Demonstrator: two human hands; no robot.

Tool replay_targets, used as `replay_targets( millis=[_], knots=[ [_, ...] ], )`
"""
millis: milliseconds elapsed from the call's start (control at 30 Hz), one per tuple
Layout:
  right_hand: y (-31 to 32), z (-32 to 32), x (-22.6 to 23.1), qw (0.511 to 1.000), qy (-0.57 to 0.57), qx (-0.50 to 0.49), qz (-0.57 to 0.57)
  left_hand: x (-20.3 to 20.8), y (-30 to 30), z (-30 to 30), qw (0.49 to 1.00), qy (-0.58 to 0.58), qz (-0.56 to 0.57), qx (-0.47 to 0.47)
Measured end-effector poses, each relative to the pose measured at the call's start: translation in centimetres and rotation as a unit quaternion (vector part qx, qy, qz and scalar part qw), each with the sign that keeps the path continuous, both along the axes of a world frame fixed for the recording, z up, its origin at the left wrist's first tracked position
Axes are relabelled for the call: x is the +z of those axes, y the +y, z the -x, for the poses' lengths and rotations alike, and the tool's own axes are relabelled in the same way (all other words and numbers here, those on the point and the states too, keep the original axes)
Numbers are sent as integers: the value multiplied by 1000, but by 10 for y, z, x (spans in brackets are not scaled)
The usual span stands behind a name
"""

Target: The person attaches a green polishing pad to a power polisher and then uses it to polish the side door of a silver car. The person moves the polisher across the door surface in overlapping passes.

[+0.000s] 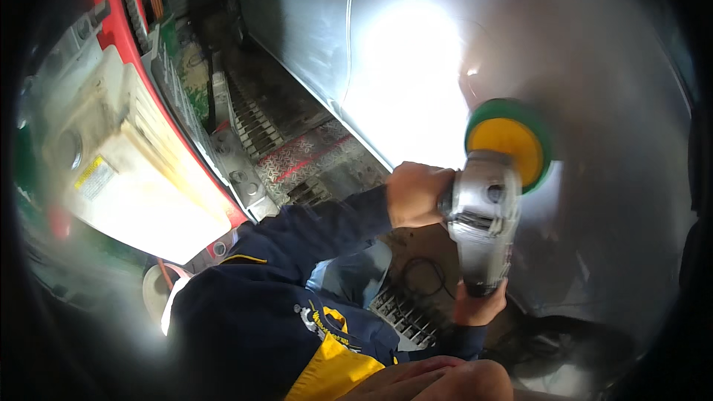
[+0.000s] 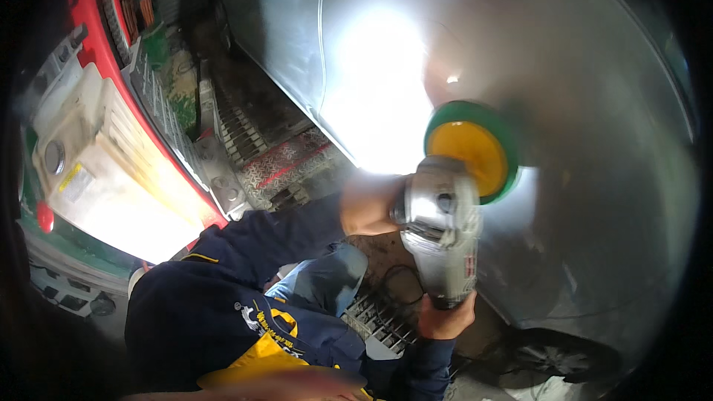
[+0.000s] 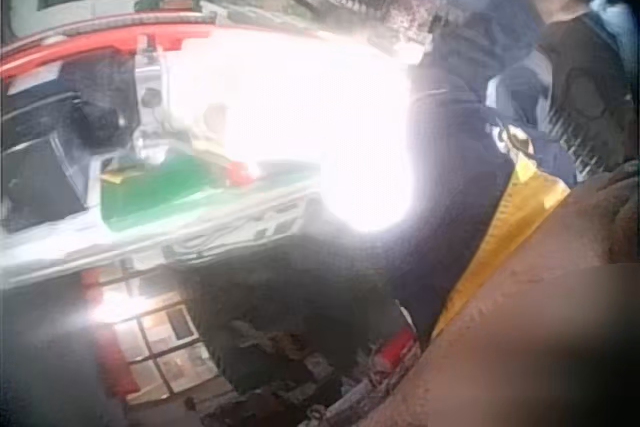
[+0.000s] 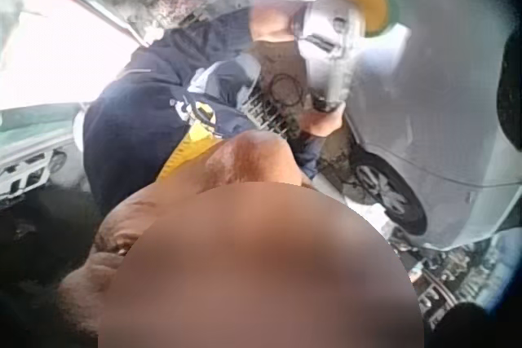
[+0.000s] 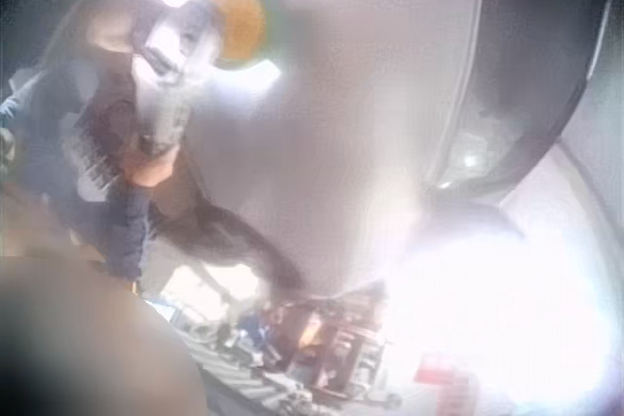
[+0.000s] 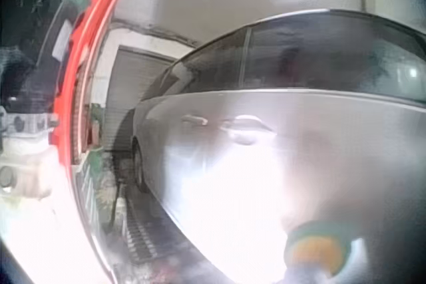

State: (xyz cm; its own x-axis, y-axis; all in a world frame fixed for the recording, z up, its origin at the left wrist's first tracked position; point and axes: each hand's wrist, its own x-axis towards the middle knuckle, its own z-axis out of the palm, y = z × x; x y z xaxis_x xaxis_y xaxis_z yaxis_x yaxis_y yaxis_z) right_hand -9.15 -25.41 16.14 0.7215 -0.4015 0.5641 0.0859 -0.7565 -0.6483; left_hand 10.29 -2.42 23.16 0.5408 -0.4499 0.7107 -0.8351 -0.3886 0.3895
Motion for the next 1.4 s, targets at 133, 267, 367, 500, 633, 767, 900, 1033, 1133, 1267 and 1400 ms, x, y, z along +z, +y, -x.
replay_targets(
  millis=[133,267,367,500,633,767,900,1033,1133,1267,1400],
  knots=[
    [32,-57,44,986,-28,-127,103,91,3,-50,999,-26,-35,11],
    [60,-116,74,999,-39,29,0,129,35,-103,994,-63,-24,86],
    [93,-166,82,998,-28,16,53,124,77,-148,983,-64,-85,147],
    [133,-240,92,990,-9,32,136,95,146,-211,976,-74,45,198],
    [183,-310,111,959,-1,99,265,81,212,-270,962,-7,100,255],
    [219,-363,125,952,87,95,278,60,264,-310,944,83,107,300],
    [232,-380,125,942,166,79,282,27,276,-320,936,121,135,303],
    [231,-374,123,945,142,91,280,31,279,-319,936,119,126,308],
    [228,-363,126,954,129,100,252,51,278,-310,942,89,101,307],
    [216,-347,140,950,82,138,268,76,269,-300,949,63,81,300],
    [215,-366,172,918,82,116,369,104,272,-319,943,65,68,318]
  ],
)
